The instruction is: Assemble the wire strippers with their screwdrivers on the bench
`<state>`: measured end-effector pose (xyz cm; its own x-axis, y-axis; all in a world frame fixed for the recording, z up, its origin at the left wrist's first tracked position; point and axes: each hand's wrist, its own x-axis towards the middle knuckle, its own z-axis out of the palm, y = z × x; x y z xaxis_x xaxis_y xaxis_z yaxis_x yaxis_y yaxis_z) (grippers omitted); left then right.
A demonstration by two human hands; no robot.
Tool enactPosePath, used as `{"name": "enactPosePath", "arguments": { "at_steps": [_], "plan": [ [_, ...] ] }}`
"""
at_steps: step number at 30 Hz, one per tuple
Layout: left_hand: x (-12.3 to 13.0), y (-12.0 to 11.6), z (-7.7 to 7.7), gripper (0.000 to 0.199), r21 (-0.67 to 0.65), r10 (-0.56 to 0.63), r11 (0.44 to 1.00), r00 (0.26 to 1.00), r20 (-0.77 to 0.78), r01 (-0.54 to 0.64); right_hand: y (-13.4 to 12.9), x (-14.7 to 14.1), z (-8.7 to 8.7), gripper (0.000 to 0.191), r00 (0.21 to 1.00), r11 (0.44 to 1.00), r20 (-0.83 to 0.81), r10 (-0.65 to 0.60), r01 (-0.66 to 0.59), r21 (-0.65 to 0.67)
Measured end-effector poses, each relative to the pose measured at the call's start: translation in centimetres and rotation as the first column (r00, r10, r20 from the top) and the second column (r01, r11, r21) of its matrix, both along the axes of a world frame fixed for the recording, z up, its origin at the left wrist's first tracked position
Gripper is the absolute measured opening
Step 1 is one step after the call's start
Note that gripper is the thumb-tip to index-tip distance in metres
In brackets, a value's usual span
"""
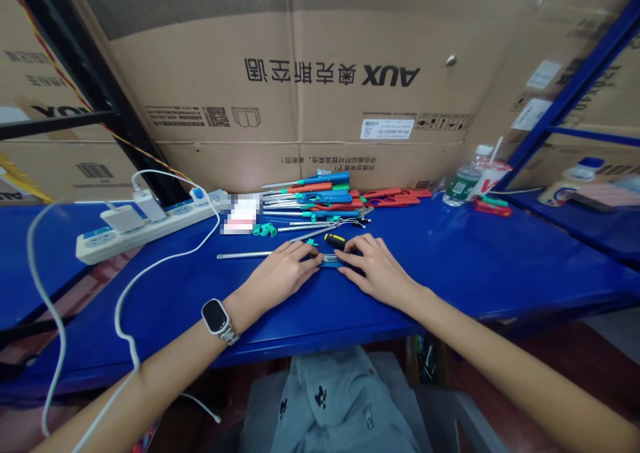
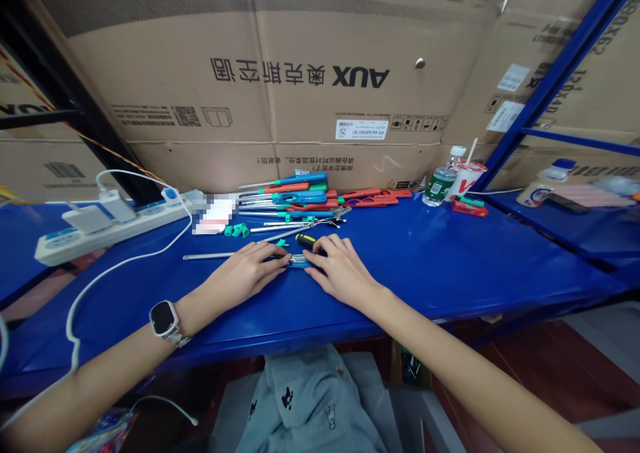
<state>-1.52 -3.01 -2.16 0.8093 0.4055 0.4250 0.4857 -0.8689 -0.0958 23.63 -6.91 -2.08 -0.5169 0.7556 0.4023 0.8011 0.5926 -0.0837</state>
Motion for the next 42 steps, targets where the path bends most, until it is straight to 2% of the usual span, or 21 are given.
{"name": "enactPosePath", "arguments": {
  "at_steps": [6,11,17,21,24,27,30,33,37,42],
  "plan": [
    [-0.1,0.0,0.0,0.031,-0.019,-0.006,1.000,1.000,0.022,0.007,-0.1,0.1,0.0,0.028,1.000,0.999,0.004,0.011,-0.011,0.031],
    [-0.2,-0.1,0.2,0.029,-0.036,0.057,0.998,0.998,-0.022,-0.058,0.0,0.2,0.4,0.031,0.997,0.999,0.076,0.005,-0.009,0.052],
    [-0.7,0.2,0.3,0.041,-0.080,0.110,0.991,0.993,0.043,-0.107,0.7,1.2,0.9,0.031,0.990,0.997,0.136,0.028,-0.037,0.064],
    [-0.7,0.3,0.2,0.034,-0.103,0.076,0.992,0.997,0.014,-0.075,1.0,1.7,1.2,0.032,0.985,0.995,0.164,0.054,-0.066,0.070],
    [-0.6,0.4,0.1,0.031,-0.097,0.062,0.993,0.998,-0.011,-0.063,0.9,1.1,1.6,0.033,0.987,0.996,0.158,0.024,-0.038,0.086],
    [-0.4,0.3,0.0,0.031,-0.062,0.072,0.995,0.997,-0.039,-0.075,0.9,-0.5,1.8,0.038,0.988,0.993,0.149,-0.031,0.013,0.116],
    [-0.3,0.1,0.1,0.031,-0.052,0.075,0.996,0.996,-0.044,-0.077,0.9,-2.2,1.4,0.045,0.984,0.995,0.174,-0.030,0.014,0.096],
    [-0.7,0.0,0.4,0.034,-0.097,0.101,0.990,0.995,-0.015,-0.102,0.8,-3.2,0.7,0.050,0.979,1.000,0.205,0.007,-0.013,0.028],
    [-2.6,0.7,1.1,0.049,-0.197,0.176,0.967,0.983,0.050,-0.163,0.8,-3.0,0.0,0.053,0.977,0.999,0.210,0.041,-0.036,-0.025],
    [-4.4,1.6,1.6,0.036,-0.333,0.154,0.934,0.987,0.048,-0.129,1.0,-1.9,0.1,0.057,0.971,0.998,0.231,0.059,-0.051,-0.038]
  ]
}}
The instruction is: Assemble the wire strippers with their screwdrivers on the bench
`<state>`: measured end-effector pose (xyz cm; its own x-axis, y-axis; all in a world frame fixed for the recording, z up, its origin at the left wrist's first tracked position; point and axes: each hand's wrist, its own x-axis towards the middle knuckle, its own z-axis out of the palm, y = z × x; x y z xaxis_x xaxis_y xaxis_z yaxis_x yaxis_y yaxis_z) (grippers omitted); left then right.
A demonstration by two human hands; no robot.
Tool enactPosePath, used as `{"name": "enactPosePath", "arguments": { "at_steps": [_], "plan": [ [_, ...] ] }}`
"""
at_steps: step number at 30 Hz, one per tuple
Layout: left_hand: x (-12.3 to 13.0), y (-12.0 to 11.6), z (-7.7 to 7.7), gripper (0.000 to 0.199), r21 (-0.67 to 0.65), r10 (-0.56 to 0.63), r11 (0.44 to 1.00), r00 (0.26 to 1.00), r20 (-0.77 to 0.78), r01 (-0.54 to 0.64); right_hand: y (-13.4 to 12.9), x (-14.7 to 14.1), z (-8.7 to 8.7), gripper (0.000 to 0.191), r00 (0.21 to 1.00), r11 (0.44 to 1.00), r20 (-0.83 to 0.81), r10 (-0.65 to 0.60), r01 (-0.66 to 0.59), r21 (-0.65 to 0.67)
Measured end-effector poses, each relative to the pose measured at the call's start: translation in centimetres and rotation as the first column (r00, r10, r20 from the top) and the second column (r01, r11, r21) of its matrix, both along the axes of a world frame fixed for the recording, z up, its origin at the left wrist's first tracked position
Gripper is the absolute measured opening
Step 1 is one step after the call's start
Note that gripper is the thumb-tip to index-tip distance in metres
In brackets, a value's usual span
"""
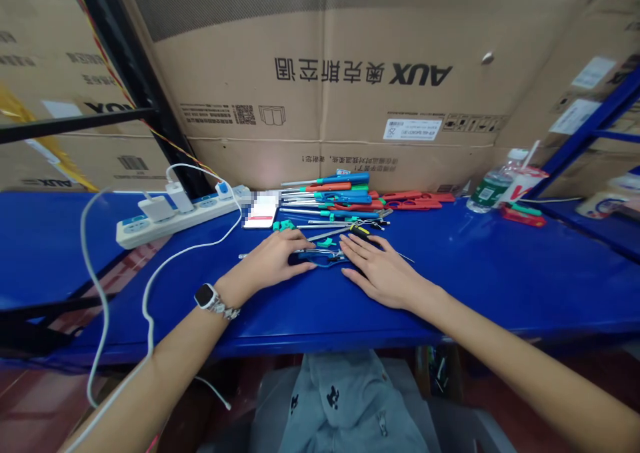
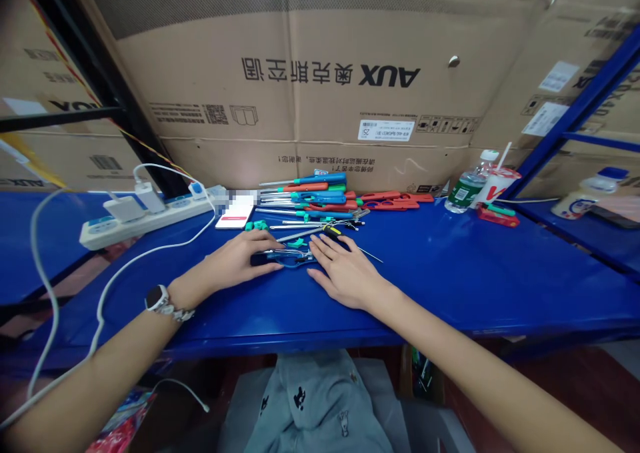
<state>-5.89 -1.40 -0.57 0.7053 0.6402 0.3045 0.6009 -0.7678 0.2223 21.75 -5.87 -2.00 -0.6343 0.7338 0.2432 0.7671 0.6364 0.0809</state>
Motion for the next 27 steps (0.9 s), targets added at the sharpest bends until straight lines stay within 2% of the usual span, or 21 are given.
{"name": "enactPosePath", "arguments": {
  "at_steps": [3,8,13,19,24,27],
  "plan": [
    [0.3,-0.1,0.0,0.034,-0.028,-0.030,0.999,0.999,0.019,0.030,0.1,0.5,0.1,0.058,1.000,1.000,0.005,-0.015,0.015,-0.006],
    [1.1,-0.4,-0.4,0.030,-0.011,-0.008,1.000,1.000,-0.016,0.008,0.0,0.7,0.1,0.059,0.999,0.999,0.001,-0.034,0.034,-0.018],
    [1.2,-0.3,-0.6,0.028,0.077,-0.023,0.997,0.998,-0.060,0.028,0.0,0.6,0.1,0.062,0.999,0.999,0.003,-0.036,0.036,-0.034],
    [0.9,-0.5,-0.4,0.033,0.240,-0.019,0.969,0.982,-0.186,0.065,-0.1,0.6,0.2,0.060,0.999,0.998,-0.003,-0.041,0.040,-0.050],
    [0.9,-0.6,-0.5,0.035,0.189,-0.040,0.980,0.990,-0.136,0.065,-0.1,0.5,0.6,0.059,1.000,0.999,-0.015,-0.023,0.022,-0.035],
    [1.1,-0.6,-0.5,0.036,0.155,-0.029,0.987,0.994,-0.108,0.046,0.6,-0.1,1.6,0.048,0.998,1.000,-0.056,0.001,-0.001,0.000]
  ]
}}
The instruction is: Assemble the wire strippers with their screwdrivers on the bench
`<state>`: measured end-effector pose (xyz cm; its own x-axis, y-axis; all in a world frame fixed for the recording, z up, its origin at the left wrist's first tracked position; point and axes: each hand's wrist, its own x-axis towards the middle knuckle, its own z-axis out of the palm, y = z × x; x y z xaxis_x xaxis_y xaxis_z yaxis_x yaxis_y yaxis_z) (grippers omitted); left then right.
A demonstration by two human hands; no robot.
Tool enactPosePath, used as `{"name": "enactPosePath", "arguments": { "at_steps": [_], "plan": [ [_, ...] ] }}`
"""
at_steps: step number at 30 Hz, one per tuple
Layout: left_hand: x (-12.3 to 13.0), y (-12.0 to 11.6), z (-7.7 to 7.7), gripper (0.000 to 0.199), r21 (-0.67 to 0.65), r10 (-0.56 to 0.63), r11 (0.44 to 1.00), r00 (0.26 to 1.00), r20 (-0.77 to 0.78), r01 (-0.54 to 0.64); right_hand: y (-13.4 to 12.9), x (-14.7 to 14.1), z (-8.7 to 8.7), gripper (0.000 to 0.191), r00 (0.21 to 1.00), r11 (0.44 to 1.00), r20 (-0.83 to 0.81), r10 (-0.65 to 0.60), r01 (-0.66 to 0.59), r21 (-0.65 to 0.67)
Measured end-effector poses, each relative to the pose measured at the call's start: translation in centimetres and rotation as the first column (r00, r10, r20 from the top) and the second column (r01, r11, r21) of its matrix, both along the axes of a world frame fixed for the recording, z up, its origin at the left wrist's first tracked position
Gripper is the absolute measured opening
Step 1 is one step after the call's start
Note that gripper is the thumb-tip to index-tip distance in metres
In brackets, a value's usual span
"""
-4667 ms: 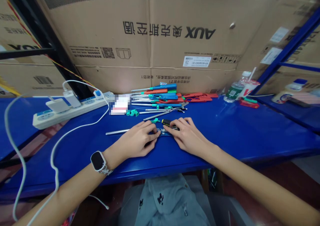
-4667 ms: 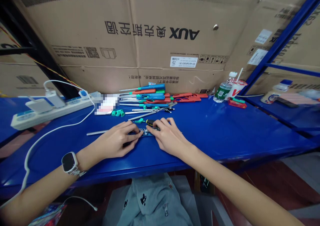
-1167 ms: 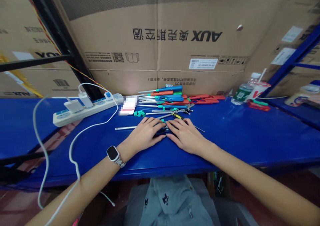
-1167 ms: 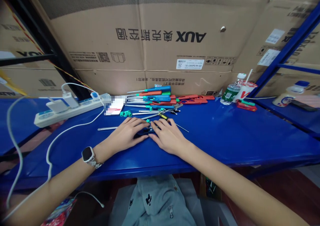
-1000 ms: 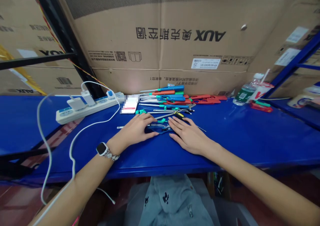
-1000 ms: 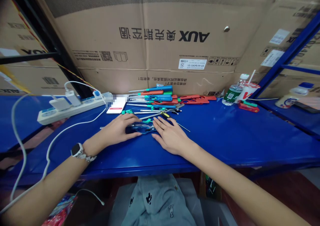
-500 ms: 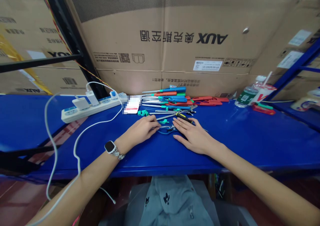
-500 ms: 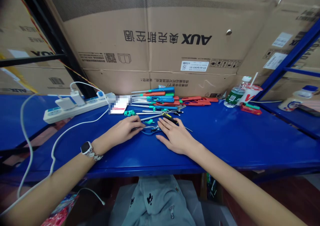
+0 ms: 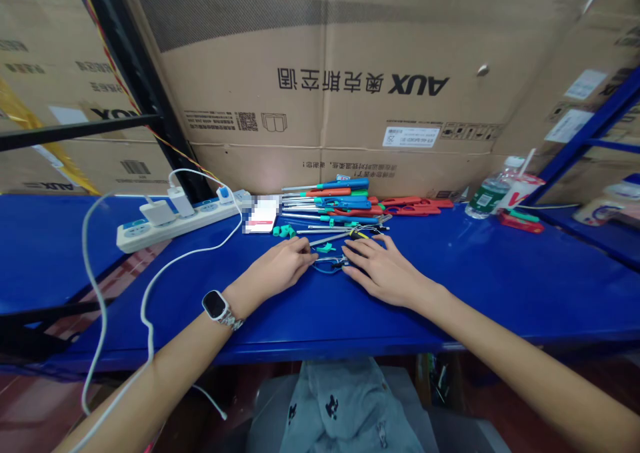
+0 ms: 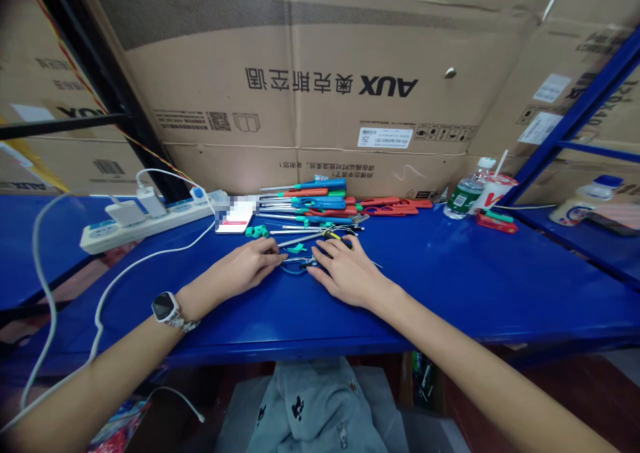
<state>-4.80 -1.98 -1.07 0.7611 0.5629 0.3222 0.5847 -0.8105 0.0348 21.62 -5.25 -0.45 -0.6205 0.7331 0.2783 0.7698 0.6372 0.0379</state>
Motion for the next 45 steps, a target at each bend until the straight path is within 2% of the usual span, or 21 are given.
{"name": "enactPosePath", "arguments": {
  "at_steps": [4,8,14,23,30,37,42,45],
  "plan": [
    [0.1,0.0,0.0,0.037,0.010,0.008,1.000,1.000,-0.025,-0.008,2.4,-1.7,1.3,0.027,0.992,0.996,-0.088,0.090,-0.092,-0.017],
    [0.0,0.1,-0.1,0.034,0.013,0.013,1.000,0.999,-0.039,-0.013,4.8,-2.7,1.2,0.005,0.961,0.967,-0.195,0.197,-0.223,-0.122],
    [0.0,0.2,0.0,0.033,0.029,0.011,1.000,0.999,-0.051,-0.009,5.4,-2.0,-0.3,0.009,0.917,0.937,-0.311,0.248,-0.309,-0.163],
    [0.0,0.0,0.2,0.035,0.071,0.000,0.997,0.999,-0.047,0.004,5.3,-2.0,-1.0,0.013,0.910,0.938,-0.313,0.273,-0.325,-0.125],
    [-0.5,0.0,0.5,0.031,0.054,-0.092,0.994,0.996,-0.016,0.093,4.9,-2.3,-1.9,0.013,0.848,0.931,-0.509,0.145,-0.291,-0.220],
    [-1.5,0.1,0.1,0.029,-0.023,-0.101,0.995,0.995,-0.005,0.101,5.1,-2.2,-1.7,0.016,0.856,0.921,-0.508,0.096,-0.270,-0.282],
    [-1.3,0.3,-0.1,0.043,-0.015,-0.111,0.994,0.994,0.016,0.112,5.1,-2.2,-0.3,0.013,0.925,0.936,-0.355,0.135,-0.236,-0.259],
    [-1.1,0.5,-0.4,0.045,0.021,-0.113,0.993,0.994,0.003,0.113,5.5,-2.6,0.5,0.013,0.943,0.935,-0.278,0.186,-0.256,-0.244]
  ]
}}
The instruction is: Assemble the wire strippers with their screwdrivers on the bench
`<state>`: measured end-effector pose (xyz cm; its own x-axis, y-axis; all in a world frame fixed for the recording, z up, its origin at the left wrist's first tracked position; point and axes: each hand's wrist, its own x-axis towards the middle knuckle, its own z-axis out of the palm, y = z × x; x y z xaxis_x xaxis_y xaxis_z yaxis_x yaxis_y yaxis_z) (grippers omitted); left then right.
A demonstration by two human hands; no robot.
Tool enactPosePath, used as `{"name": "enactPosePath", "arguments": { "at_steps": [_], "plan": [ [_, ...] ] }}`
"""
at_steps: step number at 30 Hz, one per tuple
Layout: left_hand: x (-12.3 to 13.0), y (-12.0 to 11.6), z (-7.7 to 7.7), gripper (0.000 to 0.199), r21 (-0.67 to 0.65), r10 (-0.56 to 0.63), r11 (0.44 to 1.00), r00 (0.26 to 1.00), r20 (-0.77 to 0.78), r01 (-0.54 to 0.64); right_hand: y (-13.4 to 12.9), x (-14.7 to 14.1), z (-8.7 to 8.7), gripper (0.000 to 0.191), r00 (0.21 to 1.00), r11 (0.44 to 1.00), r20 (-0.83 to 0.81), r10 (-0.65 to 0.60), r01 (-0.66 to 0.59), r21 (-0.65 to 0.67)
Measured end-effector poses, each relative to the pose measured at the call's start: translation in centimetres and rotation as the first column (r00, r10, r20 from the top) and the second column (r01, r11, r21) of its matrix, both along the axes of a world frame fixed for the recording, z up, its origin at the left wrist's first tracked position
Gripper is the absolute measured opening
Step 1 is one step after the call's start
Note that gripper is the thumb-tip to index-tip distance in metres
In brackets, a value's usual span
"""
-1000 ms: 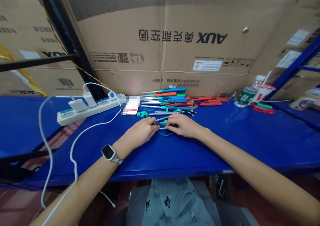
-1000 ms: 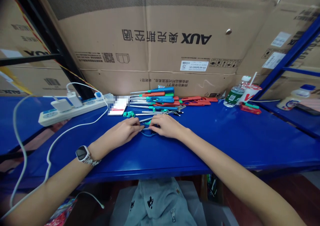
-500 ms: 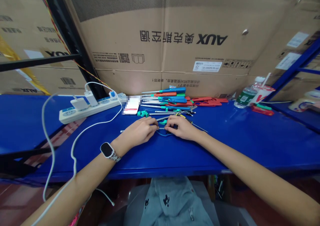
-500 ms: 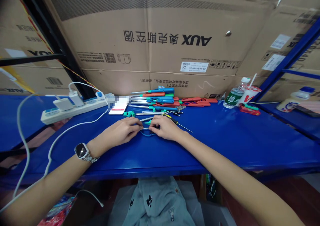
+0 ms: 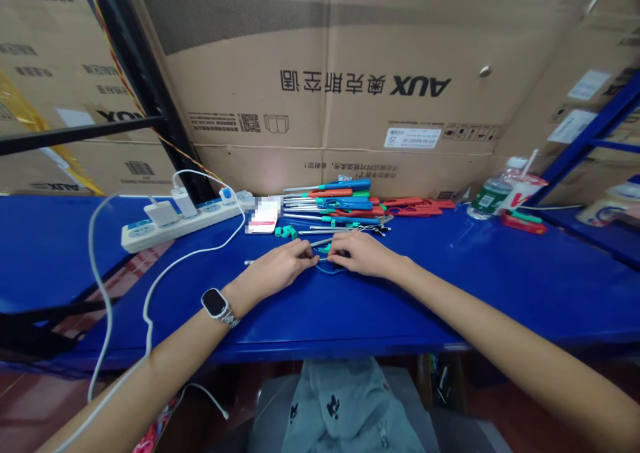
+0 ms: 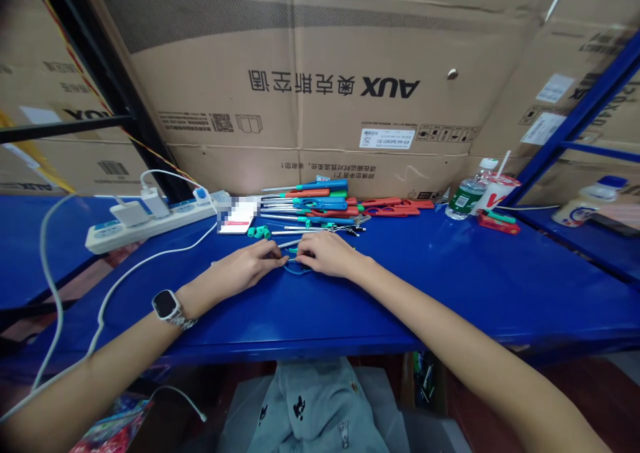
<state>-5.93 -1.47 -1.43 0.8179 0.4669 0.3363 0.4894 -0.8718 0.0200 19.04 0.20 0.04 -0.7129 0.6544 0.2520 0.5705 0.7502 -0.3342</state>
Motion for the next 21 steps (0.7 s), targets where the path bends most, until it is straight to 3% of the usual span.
{"name": "enactPosePath", "arguments": {
  "at_steps": [7,14,21],
  "plan": [
    [0.0,0.3,-0.4,0.048,0.016,-0.010,1.000,1.000,0.012,0.010,1.0,0.1,-0.5,0.012,0.993,0.988,-0.111,0.045,-0.060,-0.142],
    [-0.1,0.3,-0.5,0.049,0.024,-0.012,1.000,1.000,0.019,0.012,0.9,0.4,-1.6,0.013,0.976,0.982,-0.214,0.030,-0.069,-0.176],
    [-0.2,0.2,-0.5,0.047,0.055,0.001,0.998,1.000,-0.006,-0.001,0.9,0.6,-1.7,0.015,0.972,0.976,-0.234,0.036,-0.084,-0.200]
  ]
}}
